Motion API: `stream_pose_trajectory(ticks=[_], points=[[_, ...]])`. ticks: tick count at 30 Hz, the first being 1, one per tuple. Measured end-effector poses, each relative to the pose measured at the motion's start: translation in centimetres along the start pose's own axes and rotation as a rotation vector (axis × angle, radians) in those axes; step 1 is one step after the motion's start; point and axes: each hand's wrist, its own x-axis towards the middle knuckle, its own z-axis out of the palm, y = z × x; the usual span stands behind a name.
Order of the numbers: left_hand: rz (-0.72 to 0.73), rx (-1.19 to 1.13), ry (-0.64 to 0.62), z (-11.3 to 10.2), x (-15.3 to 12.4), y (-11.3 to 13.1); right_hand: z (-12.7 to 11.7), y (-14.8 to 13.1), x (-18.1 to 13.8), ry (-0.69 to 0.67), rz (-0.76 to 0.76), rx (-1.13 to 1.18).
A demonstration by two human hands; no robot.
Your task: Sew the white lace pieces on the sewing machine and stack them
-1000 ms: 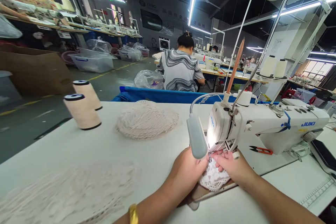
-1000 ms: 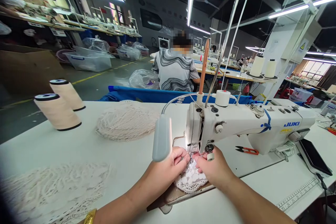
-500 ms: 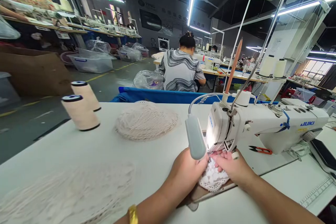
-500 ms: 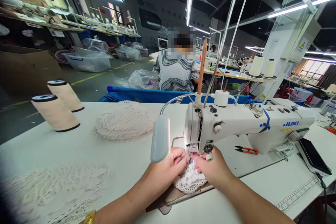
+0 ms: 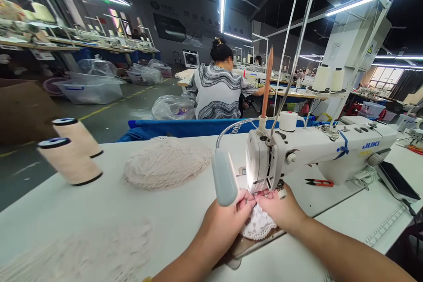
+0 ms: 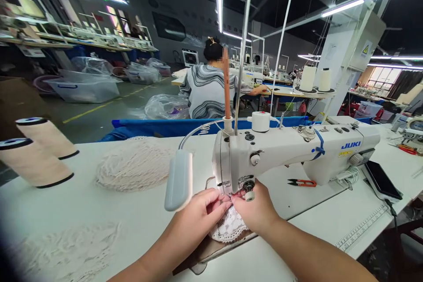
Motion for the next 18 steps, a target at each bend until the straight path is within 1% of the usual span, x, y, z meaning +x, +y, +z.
stream_pose_trajectory(ticks=[2, 4, 6, 8, 10, 12, 15, 18], points=[[0.078, 0.029, 0.038, -0.5, -0.4, 0.0, 0.0, -0.1, -0.1, 0.022, -0.021, -0.016], [0.210, 0.053, 0.121, -0.9, -0.9, -0.2, -0.5, -0.4, -0.2, 0.023, -0.026, -0.030], [0.342, 0.073, 0.186, -1.3, -1.2, -0.5, -1.5, -0.8, -0.3, -0.011, -0.019, -0.038], [0.439, 0.086, 0.201, -1.7, -1.4, -0.6, -3.0, -1.1, -0.5, -0.065, -0.021, -0.040], [0.544, 0.091, 0.198, -1.9, -1.4, -0.6, -4.8, -1.1, -0.8, -0.093, -0.042, -0.044], [0.653, 0.087, 0.191, -1.9, -1.4, -0.4, -6.6, -0.8, -1.4, -0.073, -0.075, -0.061], [0.789, 0.094, 0.117, -1.8, -1.7, 0.0, -8.7, 0.2, -3.1, 0.014, -0.120, -0.116], [0.878, 0.119, 0.024, -1.5, -2.0, 0.1, -9.4, 1.5, -5.9, 0.103, -0.163, -0.169]])
